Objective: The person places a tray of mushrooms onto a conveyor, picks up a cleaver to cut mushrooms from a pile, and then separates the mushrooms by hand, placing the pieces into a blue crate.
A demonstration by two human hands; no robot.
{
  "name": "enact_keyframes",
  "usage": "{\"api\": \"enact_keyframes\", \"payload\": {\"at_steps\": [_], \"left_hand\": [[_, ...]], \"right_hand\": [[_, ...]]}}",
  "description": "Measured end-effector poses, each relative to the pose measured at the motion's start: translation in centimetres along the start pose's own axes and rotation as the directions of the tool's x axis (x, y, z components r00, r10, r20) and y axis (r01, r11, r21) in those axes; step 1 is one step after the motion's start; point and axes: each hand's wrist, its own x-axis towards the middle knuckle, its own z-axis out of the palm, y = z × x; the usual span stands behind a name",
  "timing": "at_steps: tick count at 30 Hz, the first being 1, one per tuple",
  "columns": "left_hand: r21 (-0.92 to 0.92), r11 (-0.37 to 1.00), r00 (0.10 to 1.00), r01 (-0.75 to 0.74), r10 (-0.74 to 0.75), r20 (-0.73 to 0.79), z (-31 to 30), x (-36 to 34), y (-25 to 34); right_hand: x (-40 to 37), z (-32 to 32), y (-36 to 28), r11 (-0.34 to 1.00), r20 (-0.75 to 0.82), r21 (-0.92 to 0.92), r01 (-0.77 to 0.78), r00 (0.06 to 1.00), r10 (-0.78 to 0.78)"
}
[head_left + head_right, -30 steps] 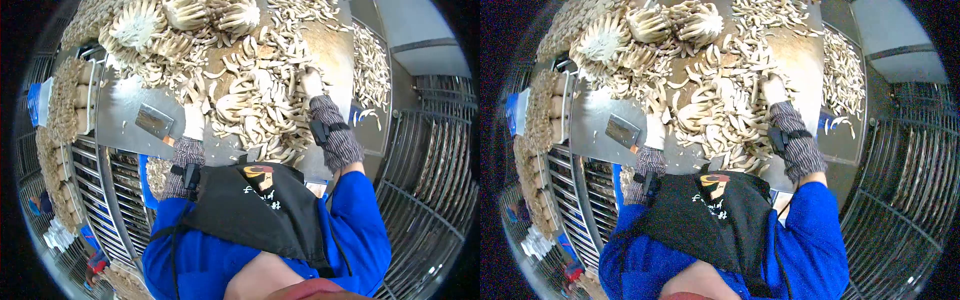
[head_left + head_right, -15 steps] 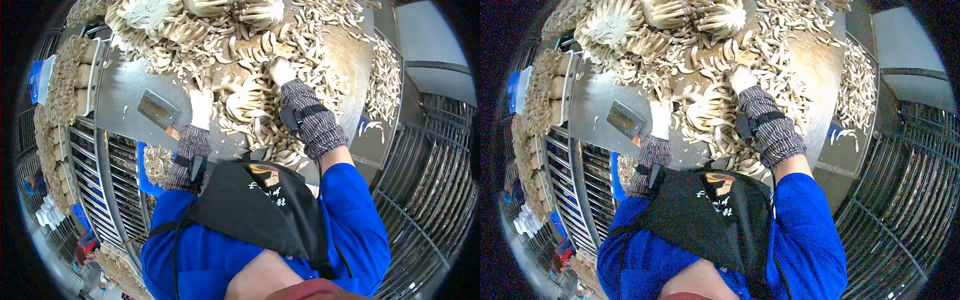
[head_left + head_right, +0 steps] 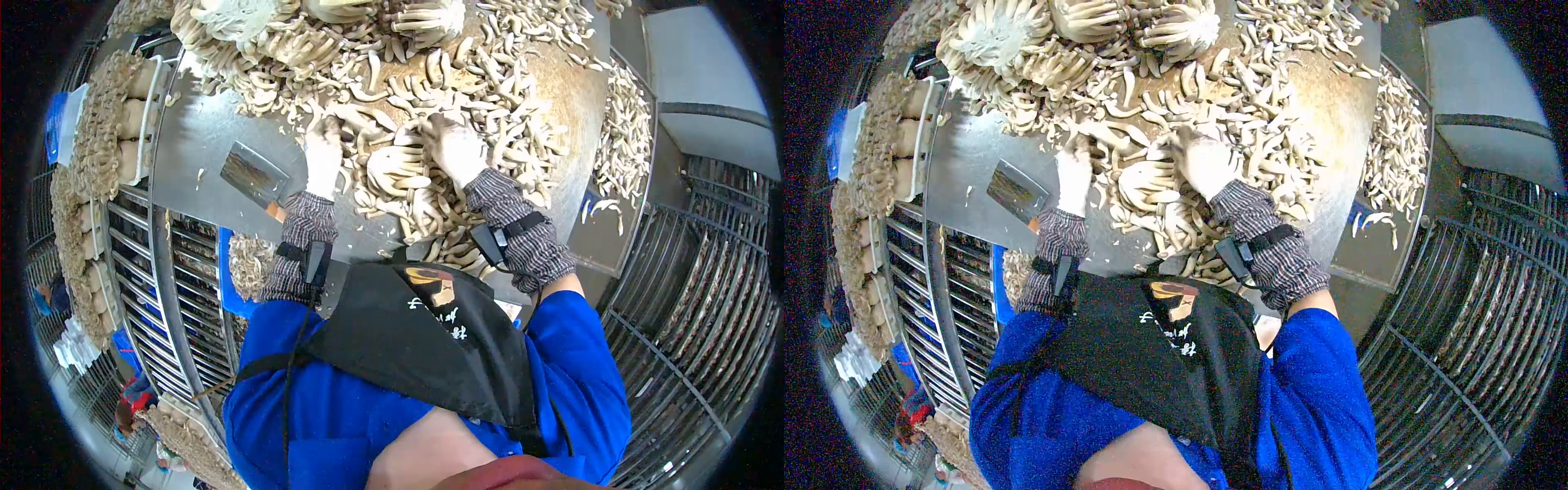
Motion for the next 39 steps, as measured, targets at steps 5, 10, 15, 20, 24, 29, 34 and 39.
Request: {"api": "enact_keyframes", "payload": {"at_steps": [5,10,15,20,24,29,34,39], "left_hand": [[0.377,0.811,0.885,-0.448,0.343,0.314,3.9,-0.5,1.7],[0.533,0.425,0.681,-0.732,0.413,0.605,8.5,0.5,0.7],[0.530,0.320,0.612,-0.786,0.281,0.739,8.1,2.1,1.1],[0.621,0.397,0.736,-0.676,0.329,0.591,6.9,3.1,-0.3],[0.483,0.734,0.862,-0.477,0.286,0.418,6.4,3.0,0.7],[0.464,0.780,0.872,-0.419,0.204,0.445,5.9,3.3,0.5],[0.415,0.826,0.905,-0.380,0.239,0.353,6.2,1.1,1.6],[0.412,0.353,0.479,-0.840,0.128,0.868,2.8,-5.7,5.7]], "right_hand": [[0.8,-0.2,-2.1,0.767,0.213,-0.632,0.111,0.976,0.035],[1.9,1.1,1.2,0.693,0.242,-0.699,0.177,0.970,-0.004],[0.5,-4.3,-2.7,0.838,0.240,-0.320,-0.441,0.818,0.522],[-13.6,-13.4,-1.2,0.921,0.166,-0.376,-0.098,0.971,0.171],[-27.4,-19.5,2.5,0.893,-0.280,-0.063,-0.445,0.867,0.412],[-38.5,-23.7,3.9,0.548,-0.666,0.081,-0.833,0.363,0.651],[-44.1,-26.0,10.7,0.384,-0.722,-0.064,-0.921,0.309,0.619],[-35.3,-22.7,5.1,0.454,-0.722,-0.269,-0.849,0.490,0.489]]}}
